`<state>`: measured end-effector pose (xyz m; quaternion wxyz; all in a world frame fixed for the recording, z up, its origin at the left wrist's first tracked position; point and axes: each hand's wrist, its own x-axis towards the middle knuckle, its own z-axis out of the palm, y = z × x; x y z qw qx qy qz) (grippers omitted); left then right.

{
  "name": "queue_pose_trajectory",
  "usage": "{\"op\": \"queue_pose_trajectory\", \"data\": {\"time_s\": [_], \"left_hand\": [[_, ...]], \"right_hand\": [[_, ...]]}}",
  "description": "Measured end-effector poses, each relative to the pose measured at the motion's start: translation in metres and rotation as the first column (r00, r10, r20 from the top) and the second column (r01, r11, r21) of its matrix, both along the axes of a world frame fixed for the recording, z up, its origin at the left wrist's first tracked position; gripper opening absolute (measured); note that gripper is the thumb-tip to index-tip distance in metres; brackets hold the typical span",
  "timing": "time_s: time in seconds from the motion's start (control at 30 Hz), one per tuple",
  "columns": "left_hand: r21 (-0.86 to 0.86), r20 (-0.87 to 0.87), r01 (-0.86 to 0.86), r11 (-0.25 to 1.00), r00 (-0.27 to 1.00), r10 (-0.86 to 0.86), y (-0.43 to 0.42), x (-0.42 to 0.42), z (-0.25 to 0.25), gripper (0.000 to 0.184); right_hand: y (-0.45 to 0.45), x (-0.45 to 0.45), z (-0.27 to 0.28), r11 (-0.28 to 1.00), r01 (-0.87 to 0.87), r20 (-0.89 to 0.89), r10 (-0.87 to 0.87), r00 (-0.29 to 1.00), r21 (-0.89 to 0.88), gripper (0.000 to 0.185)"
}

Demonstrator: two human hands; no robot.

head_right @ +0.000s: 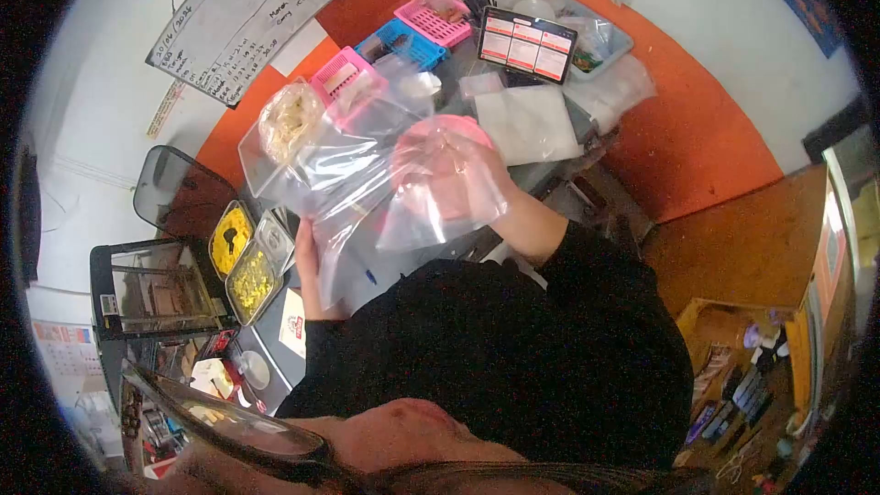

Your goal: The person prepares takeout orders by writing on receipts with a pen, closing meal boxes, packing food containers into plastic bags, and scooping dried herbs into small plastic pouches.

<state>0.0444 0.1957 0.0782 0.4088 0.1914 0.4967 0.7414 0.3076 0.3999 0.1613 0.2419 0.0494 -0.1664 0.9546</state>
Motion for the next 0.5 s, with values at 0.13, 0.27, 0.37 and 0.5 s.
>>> {"op": "queue_pose_trajectory", "data": {"time_s": [0.13,0.27,0.37,0.5], "left_hand": [[-0.151,0.057,0.239,0.959,0.971,-0.233,-0.072,-0.004,0.032,0.045],[-0.220,0.146,0.254,0.942,0.963,-0.225,-0.124,-0.020,0.028,0.035],[-0.153,0.087,0.345,0.926,0.938,-0.336,-0.173,-0.048,0.007,0.030],[-0.361,-0.099,-0.077,0.929,0.994,0.044,-0.217,-0.023,0.039,0.027]], "right_hand": [[-0.045,-0.014,-0.023,0.989,0.069,0.119,-0.084,0.989,0.128,0.041],[-0.098,-0.027,-0.022,0.965,0.093,0.185,-0.140,0.973,0.245,0.037],[-0.140,-0.040,-0.027,0.927,0.128,0.264,-0.230,0.937,0.353,0.036],[-0.200,-0.054,-0.045,0.918,0.162,0.331,-0.289,0.898,0.363,0.027]]}}
